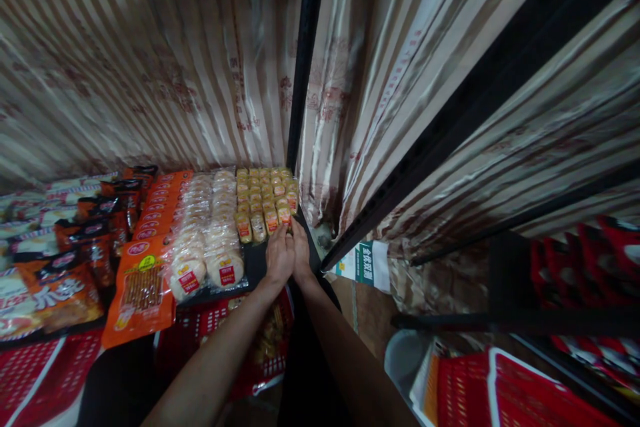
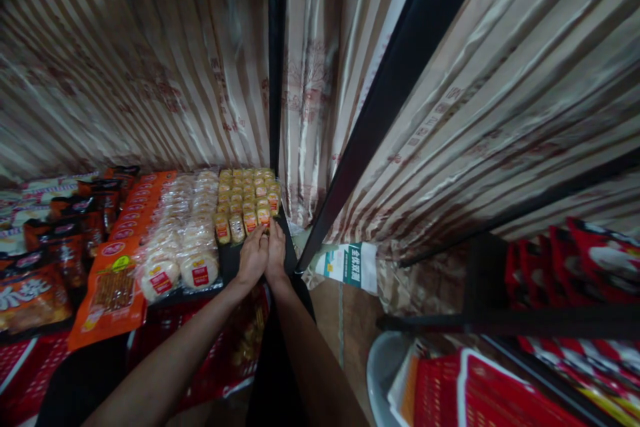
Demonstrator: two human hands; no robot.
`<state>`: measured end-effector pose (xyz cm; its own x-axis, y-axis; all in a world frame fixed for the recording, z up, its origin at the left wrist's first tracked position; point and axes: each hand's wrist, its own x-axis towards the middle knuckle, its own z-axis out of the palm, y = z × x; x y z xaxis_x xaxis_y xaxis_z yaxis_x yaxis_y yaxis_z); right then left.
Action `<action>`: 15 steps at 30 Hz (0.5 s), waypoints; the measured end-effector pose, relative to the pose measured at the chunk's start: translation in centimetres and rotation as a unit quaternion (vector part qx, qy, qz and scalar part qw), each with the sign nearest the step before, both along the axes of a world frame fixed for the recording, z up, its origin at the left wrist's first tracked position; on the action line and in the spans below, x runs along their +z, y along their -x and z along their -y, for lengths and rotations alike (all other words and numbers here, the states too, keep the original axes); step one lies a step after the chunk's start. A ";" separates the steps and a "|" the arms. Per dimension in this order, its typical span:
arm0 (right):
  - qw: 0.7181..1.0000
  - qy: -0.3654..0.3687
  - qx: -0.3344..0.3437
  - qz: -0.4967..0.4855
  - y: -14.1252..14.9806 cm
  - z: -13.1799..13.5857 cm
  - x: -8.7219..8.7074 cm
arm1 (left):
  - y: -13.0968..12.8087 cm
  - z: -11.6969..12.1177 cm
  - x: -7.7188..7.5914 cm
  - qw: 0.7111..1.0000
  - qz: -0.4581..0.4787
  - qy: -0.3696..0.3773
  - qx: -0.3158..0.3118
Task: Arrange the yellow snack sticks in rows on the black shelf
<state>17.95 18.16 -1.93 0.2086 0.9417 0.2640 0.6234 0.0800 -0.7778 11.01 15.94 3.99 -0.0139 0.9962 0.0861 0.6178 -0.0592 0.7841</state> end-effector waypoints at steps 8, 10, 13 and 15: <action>1.000 0.000 0.001 0.023 0.3 1.3 1.2 | 0.5 2.3 -0.7 0.997 0.047 -0.056 0.013; 1.000 -0.016 -0.010 0.023 0.6 2.3 1.7 | 0.9 3.3 -0.8 0.997 0.047 -0.052 0.008; 0.998 -0.052 -0.029 0.003 1.5 4.7 2.3 | 1.8 5.6 -0.9 0.995 0.076 -0.069 -0.013; 0.997 -0.075 -0.023 -0.020 2.3 7.1 2.2 | 2.7 7.6 -1.2 0.990 0.101 -0.086 -0.037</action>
<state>15.67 11.01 0.30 0.2645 0.8813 0.3916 0.5971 0.1692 -0.7842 8.30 8.31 2.78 0.0246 0.9660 0.2575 0.4385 -0.2420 0.8656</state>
